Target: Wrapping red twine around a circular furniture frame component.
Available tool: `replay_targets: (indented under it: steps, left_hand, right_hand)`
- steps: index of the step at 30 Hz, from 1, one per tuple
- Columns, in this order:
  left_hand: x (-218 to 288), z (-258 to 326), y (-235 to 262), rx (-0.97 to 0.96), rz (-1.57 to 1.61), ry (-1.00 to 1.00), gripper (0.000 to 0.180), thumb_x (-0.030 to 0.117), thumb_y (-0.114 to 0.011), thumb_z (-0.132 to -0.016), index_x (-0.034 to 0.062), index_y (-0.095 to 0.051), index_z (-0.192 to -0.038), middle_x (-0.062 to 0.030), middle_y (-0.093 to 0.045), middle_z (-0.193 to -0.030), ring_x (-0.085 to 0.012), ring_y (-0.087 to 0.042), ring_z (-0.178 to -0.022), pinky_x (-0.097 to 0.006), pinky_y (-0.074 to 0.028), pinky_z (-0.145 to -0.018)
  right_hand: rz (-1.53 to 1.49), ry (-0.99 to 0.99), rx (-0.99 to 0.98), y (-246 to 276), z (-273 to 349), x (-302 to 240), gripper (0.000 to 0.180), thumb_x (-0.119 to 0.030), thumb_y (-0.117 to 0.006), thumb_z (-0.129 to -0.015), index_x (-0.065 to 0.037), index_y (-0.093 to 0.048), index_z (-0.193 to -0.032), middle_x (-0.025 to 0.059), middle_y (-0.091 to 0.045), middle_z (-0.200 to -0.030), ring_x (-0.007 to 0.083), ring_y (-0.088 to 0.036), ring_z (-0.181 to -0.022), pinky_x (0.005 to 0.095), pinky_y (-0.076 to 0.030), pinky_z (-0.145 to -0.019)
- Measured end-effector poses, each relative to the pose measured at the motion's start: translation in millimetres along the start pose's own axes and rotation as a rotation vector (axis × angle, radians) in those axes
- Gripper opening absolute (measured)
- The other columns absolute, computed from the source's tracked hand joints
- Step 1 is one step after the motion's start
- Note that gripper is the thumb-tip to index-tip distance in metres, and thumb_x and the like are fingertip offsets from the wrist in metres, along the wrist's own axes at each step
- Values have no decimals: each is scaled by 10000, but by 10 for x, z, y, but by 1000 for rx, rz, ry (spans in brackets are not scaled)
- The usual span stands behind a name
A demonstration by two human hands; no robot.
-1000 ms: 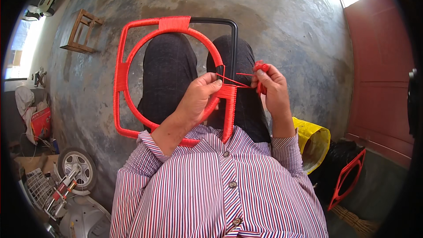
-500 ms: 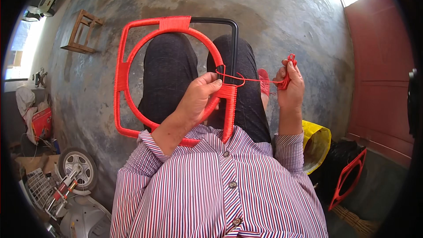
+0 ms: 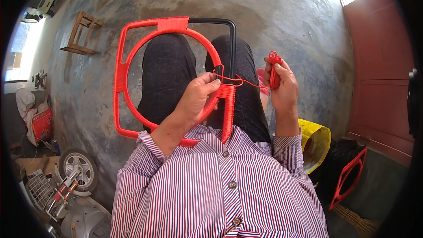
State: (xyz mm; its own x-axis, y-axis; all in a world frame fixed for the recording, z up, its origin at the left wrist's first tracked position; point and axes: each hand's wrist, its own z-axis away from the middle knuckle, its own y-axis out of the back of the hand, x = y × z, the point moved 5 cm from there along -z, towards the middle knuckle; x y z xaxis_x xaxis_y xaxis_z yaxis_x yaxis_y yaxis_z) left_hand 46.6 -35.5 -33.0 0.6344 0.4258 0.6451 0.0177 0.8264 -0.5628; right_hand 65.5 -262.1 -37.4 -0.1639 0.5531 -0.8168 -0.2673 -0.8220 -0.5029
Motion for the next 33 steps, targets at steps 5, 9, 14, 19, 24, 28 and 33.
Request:
replay_targets:
  steps: [5,9,14,19,24,28,33]
  left_hand:
    - [7,7,-12,-8,-4,-3,174,130,-527,-987,8,-572,-1103,-59,-671,-880,-97,-604,-581,-221,-508,-493]
    - [12,16,-19,-13,12,-1,175,127,-521,-987,8,-569,-1106,-54,-670,-890,-92,-616,-617,-212,-509,-511]
    - [15,19,-17,-28,7,-4,169,122,-513,-987,9,-563,-1102,-47,-668,-913,-84,-638,-695,-198,-509,-542]
    - [-13,-7,24,0,17,-2,188,132,-526,-988,9,-572,-1123,-49,-670,-867,-88,-607,-574,-212,-508,-489]
    - [5,6,-2,9,11,5,185,133,-531,-985,12,-572,-1118,-46,-669,-863,-90,-607,-573,-212,-506,-487]
    - [6,10,-4,15,21,4,177,133,-534,-984,14,-574,-1108,-47,-669,-864,-89,-606,-572,-213,-506,-489]
    - [1,3,11,7,16,3,175,132,-539,-982,12,-575,-1103,-49,-670,-864,-89,-605,-572,-214,-506,-492]
  right_hand:
    - [114,17,-54,-128,22,46,227,-111,-538,-952,19,-647,-1104,25,-617,-848,81,-545,-724,214,-432,-645]
    - [179,-12,-114,-192,35,152,212,-115,-542,-960,10,-638,-1103,27,-649,-886,71,-541,-706,210,-436,-639]
    - [439,21,-216,-338,106,287,190,-110,-538,-975,11,-620,-1095,33,-685,-922,58,-554,-721,213,-458,-661]
    - [637,34,-283,-403,120,229,207,-134,-571,-970,27,-619,-1092,30,-683,-893,55,-566,-727,213,-464,-643]
    - [716,42,-291,-393,122,237,211,-132,-586,-960,29,-618,-1093,32,-679,-864,62,-576,-728,223,-474,-651]
    - [751,52,-297,-443,144,194,206,-124,-593,-956,33,-619,-1087,11,-646,-858,61,-569,-754,221,-471,-678]
    - [595,-33,-272,-396,138,202,198,-126,-601,-954,32,-624,-1071,-25,-594,-849,49,-533,-753,212,-450,-682]
